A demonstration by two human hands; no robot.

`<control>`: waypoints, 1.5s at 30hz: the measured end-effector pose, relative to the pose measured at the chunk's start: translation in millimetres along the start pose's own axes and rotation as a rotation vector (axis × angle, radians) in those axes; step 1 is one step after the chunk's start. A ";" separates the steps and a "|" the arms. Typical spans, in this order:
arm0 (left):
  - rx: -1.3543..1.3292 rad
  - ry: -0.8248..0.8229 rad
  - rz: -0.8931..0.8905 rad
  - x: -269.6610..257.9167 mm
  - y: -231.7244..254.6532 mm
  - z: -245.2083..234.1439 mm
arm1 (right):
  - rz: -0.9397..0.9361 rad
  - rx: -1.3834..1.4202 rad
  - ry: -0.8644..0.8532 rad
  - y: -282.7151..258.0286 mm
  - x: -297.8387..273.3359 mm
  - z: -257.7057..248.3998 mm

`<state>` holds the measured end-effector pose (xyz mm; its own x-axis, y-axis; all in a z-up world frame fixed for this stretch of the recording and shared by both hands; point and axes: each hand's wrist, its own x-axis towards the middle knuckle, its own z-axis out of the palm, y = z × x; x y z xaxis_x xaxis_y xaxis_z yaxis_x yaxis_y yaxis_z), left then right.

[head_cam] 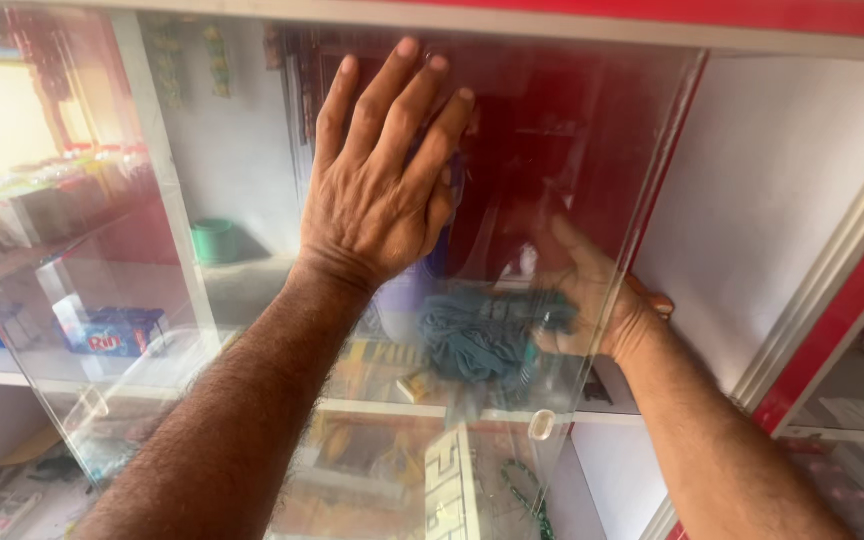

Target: The person wipes the glass doors of a red-framed display cabinet using a blue cloth. They repeatedly wipe different sections of the glass, occasionally dipping the cloth into a blue bucket of water to rewet it. The person also wipes the top surface of a freezer unit before returning to the cabinet.

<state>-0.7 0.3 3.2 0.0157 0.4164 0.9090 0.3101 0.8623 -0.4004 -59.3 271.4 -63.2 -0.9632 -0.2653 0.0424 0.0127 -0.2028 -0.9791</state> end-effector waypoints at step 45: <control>0.041 -0.043 -0.031 -1.0 -0.5 4.4 | -0.617 -0.003 -0.634 -90.2 41.9 35.3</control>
<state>-5.1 0.7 1.9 -0.0345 0.4007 0.9155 0.2703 0.8857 -0.3775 -91.3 245.3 34.0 -0.4681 -0.5824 0.6646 -0.4616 -0.4802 -0.7459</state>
